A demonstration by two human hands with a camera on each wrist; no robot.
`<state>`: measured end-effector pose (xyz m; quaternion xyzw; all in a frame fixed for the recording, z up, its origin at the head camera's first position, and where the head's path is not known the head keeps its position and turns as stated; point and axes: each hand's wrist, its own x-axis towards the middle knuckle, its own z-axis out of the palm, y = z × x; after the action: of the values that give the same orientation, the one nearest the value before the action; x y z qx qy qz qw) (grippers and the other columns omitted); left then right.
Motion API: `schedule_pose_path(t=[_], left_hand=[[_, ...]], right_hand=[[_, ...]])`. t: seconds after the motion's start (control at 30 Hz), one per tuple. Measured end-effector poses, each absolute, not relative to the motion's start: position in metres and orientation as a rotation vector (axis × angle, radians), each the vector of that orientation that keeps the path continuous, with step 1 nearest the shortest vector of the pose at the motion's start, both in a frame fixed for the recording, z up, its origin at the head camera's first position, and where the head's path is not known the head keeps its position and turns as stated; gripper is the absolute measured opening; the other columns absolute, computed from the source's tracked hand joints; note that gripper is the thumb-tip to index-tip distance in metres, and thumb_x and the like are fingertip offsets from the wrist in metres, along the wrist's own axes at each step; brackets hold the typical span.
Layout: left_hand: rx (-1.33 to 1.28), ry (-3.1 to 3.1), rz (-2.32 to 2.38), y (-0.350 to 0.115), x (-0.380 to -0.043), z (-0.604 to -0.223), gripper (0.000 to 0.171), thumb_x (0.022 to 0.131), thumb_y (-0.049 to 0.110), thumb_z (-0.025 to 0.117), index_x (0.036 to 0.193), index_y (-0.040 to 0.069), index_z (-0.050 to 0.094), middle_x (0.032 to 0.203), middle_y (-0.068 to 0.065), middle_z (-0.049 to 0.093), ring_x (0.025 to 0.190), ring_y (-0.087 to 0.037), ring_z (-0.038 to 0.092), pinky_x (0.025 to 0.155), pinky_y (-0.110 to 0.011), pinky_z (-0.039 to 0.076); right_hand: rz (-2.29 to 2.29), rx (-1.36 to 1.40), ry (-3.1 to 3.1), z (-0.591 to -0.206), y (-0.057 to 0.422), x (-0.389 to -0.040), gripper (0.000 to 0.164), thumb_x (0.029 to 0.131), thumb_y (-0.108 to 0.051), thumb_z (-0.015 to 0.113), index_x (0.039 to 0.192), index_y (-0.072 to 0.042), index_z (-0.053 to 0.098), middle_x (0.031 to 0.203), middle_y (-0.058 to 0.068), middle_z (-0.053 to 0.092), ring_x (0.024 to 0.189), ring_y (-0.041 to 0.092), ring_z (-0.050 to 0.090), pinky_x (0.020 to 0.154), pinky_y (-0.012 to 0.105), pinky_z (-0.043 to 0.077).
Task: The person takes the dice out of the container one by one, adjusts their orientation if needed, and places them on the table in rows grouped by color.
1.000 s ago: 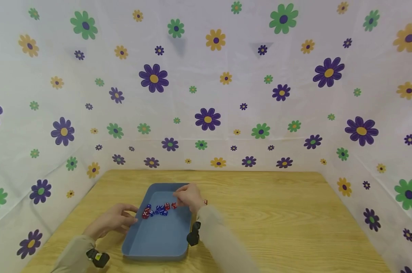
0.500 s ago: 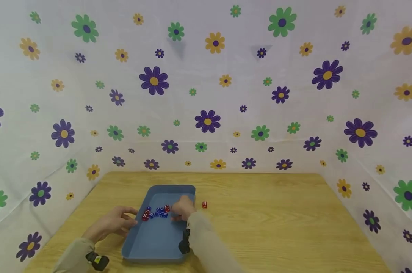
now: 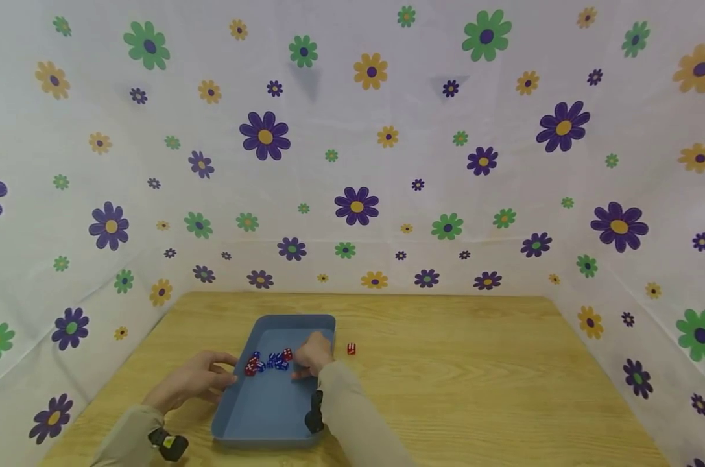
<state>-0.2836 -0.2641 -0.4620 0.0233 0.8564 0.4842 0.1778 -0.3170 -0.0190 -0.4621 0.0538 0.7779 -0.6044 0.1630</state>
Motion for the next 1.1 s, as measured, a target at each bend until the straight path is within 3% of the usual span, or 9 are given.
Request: schedule_pose_path(t=[0.13, 0.27, 0.43, 0.77, 0.93, 1.1], left_hand=[[0.053, 2.424, 1.366, -0.263, -0.284, -0.462, 0.047, 0.091, 0.007, 0.066, 0.132, -0.009, 0.051, 0.098, -0.018, 0.068, 0.082, -0.025, 0.07, 0.064, -0.04, 0.061], [0.042, 2.426, 1.362, -0.263, -0.284, -0.463, 0.047, 0.091, 0.007, 0.067, 0.132, -0.008, 0.051, 0.099, -0.017, 0.068, 0.082, -0.024, 0.07, 0.064, -0.04, 0.061], [0.066, 2.419, 1.363, -0.263, -0.283, -0.463, 0.047, 0.092, 0.007, 0.066, 0.132, -0.009, 0.051, 0.099, -0.018, 0.068, 0.082, -0.024, 0.07, 0.063, -0.04, 0.061], [0.007, 2.444, 1.357, -0.259, -0.285, -0.46, 0.044, 0.092, 0.006, 0.065, 0.132, -0.007, 0.052, 0.099, -0.018, 0.067, 0.081, -0.025, 0.069, 0.064, -0.04, 0.061], [-0.015, 2.446, 1.352, -0.258, -0.285, -0.46, 0.043, 0.092, 0.006, 0.065, 0.132, -0.007, 0.053, 0.099, -0.017, 0.067, 0.082, -0.024, 0.069, 0.064, -0.04, 0.061], [-0.018, 2.436, 1.359, -0.258, -0.285, -0.461, 0.044, 0.092, 0.006, 0.065, 0.132, -0.009, 0.052, 0.099, -0.017, 0.068, 0.083, -0.024, 0.07, 0.065, -0.04, 0.061]], right_hand=[[-1.71, 0.145, 2.233, -0.462, -0.018, -0.316, 0.025, 0.085, 0.012, 0.064, 0.11, 0.009, 0.065, 0.104, 0.018, 0.055, 0.067, 0.026, 0.068, 0.06, 0.032, 0.06], [-1.717, 0.107, 2.214, -0.463, -0.016, -0.315, 0.027, 0.085, 0.011, 0.066, 0.112, 0.008, 0.065, 0.105, 0.017, 0.057, 0.074, 0.026, 0.067, 0.062, 0.033, 0.061], [-1.735, 0.07, 2.172, -0.464, -0.015, -0.315, 0.026, 0.086, 0.007, 0.068, 0.111, 0.005, 0.065, 0.097, 0.012, 0.06, 0.078, 0.021, 0.059, 0.066, 0.036, 0.061], [-1.793, -0.029, 2.124, -0.448, -0.004, -0.317, 0.022, 0.09, -0.004, 0.068, 0.11, 0.002, 0.067, 0.084, 0.009, 0.06, 0.06, 0.014, 0.051, 0.06, 0.035, 0.06], [-1.821, -0.139, 2.074, -0.442, 0.01, -0.318, 0.024, 0.091, -0.005, 0.067, 0.114, 0.001, 0.067, 0.093, 0.014, 0.062, 0.061, 0.014, 0.053, 0.066, 0.04, 0.061], [-1.826, -0.17, 2.075, -0.443, 0.025, -0.32, 0.023, 0.091, -0.007, 0.068, 0.114, -0.003, 0.069, 0.096, 0.013, 0.064, 0.066, 0.015, 0.055, 0.063, 0.035, 0.061]])
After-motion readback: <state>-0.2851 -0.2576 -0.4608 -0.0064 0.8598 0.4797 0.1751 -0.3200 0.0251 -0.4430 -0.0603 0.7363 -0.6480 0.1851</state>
